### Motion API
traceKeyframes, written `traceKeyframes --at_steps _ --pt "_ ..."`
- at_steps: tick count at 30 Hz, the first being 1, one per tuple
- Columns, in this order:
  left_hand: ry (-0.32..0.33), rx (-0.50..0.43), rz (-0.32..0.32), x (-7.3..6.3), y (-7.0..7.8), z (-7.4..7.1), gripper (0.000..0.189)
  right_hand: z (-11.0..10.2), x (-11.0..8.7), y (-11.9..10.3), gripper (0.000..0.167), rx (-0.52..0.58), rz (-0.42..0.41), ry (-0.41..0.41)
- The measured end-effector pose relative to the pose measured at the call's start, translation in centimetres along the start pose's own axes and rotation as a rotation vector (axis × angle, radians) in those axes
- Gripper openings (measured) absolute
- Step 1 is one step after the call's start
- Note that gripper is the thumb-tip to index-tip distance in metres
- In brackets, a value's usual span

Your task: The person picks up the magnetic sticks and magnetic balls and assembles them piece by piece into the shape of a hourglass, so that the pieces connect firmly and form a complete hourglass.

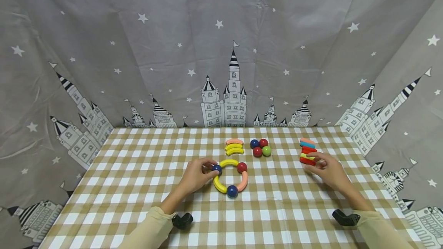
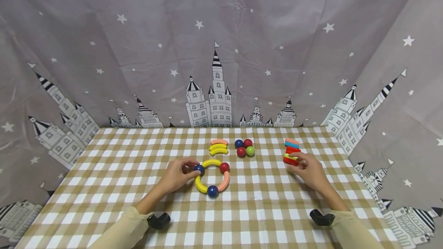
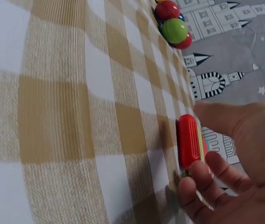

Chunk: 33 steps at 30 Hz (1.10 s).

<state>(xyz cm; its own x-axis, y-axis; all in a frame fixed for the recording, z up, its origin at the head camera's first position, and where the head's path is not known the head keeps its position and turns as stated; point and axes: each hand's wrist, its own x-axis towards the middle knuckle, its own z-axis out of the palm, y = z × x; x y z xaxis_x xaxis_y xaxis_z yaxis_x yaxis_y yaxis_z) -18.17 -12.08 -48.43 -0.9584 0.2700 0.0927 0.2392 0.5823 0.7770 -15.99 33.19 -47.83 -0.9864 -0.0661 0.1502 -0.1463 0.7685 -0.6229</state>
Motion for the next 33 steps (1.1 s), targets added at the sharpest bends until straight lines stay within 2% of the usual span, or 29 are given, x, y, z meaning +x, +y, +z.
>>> traceKeyframes --at_steps 12,25,33 --pt "-0.007 -0.001 -0.014 0.2 0.1 0.1 0.020 0.1 0.3 0.5 0.038 -0.080 0.067 -0.031" --pt "-0.007 0.001 -0.024 0.1 0.2 0.0 0.020 0.5 0.2 0.5 0.023 -0.076 0.026 -0.009" --pt "-0.009 0.010 -0.036 0.1 0.1 0.1 0.021 1.0 -0.3 0.4 0.017 -0.030 0.007 0.005"
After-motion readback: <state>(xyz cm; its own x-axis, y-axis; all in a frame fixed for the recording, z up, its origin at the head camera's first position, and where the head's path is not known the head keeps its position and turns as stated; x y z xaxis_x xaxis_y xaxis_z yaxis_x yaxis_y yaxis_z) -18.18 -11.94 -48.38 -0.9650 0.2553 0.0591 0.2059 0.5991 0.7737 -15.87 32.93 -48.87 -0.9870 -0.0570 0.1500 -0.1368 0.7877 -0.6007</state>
